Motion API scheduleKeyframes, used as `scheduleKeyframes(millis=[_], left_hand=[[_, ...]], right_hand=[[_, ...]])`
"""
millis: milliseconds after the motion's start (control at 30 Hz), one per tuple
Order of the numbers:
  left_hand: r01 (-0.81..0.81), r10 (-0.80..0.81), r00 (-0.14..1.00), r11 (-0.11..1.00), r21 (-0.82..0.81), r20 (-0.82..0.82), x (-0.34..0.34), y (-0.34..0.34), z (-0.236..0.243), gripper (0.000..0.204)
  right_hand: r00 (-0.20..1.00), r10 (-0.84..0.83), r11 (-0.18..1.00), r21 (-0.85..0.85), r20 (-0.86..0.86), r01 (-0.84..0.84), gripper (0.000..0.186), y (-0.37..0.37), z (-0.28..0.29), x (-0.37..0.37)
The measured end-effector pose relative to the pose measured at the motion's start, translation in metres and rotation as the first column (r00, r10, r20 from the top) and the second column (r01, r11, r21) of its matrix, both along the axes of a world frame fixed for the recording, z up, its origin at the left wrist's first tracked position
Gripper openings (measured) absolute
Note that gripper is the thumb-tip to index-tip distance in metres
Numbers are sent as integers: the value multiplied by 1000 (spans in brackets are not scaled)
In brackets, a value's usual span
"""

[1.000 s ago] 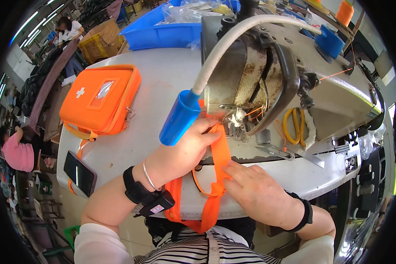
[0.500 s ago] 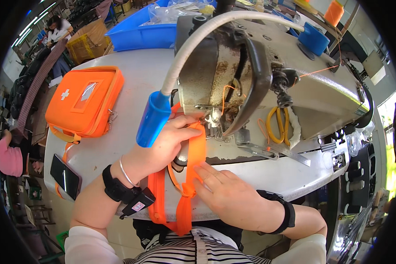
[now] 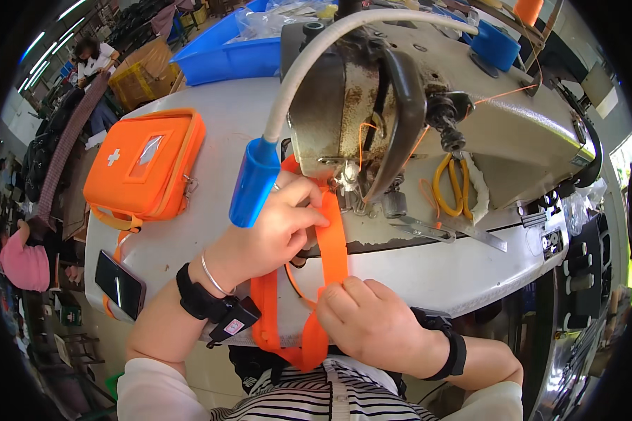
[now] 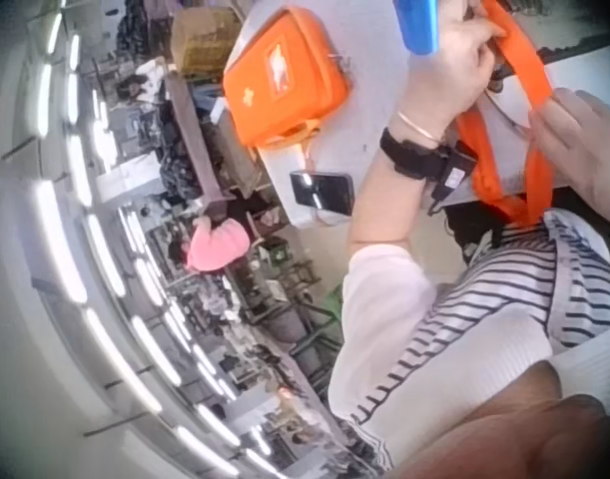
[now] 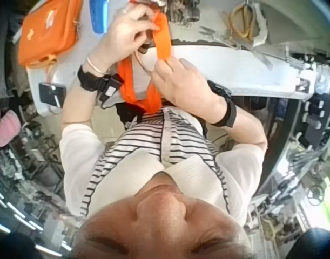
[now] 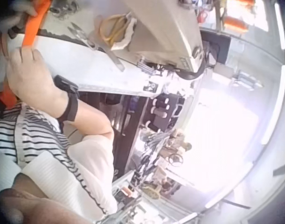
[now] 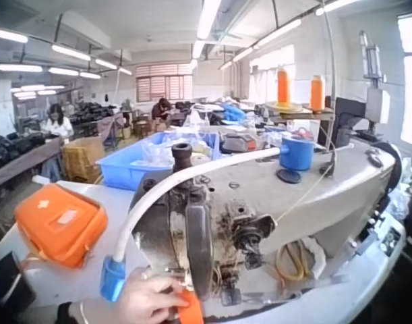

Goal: The person uses an industrial sewing machine to stitch an orange webbing strap. They guide the strap under the needle, trim excess thread with scissors, and attach a black label to the strap before continuing to sew. The process is repeated for multiple sections of the strap.

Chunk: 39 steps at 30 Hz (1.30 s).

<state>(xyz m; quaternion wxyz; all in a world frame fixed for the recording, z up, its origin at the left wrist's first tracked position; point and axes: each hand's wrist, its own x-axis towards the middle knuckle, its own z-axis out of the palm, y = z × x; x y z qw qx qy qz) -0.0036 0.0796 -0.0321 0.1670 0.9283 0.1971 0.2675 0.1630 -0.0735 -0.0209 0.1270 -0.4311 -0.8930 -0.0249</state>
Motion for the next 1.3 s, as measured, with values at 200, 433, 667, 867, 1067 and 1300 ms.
scheduleKeyframes(millis=[200,433,667,867,1067,1300], left_hand=[[91,-87,991,995,28,-105,-2,-7,0,26],[14,-17,995,999,-37,-98,-4,-9,-4,30],[62,-65,995,997,-39,-71,-4,-8,1,32],[36,-41,995,998,-49,-90,-4,-8,0,32],[18,-28,989,998,-66,-146,-2,-14,5,32],[15,-19,992,999,-33,-126,-2,-14,6,31]], right_hand=[[960,-136,991,-33,-246,132,26,-17,-16,-1],[931,-108,993,1,-349,116,28,-21,-29,-6],[917,-47,999,-8,-395,48,25,-17,-33,-1],[892,-4,1000,17,-453,13,24,-14,-35,2],[859,-76,997,-19,-507,77,27,-18,-26,9],[891,-65,998,-32,-448,56,26,-16,-30,5]])
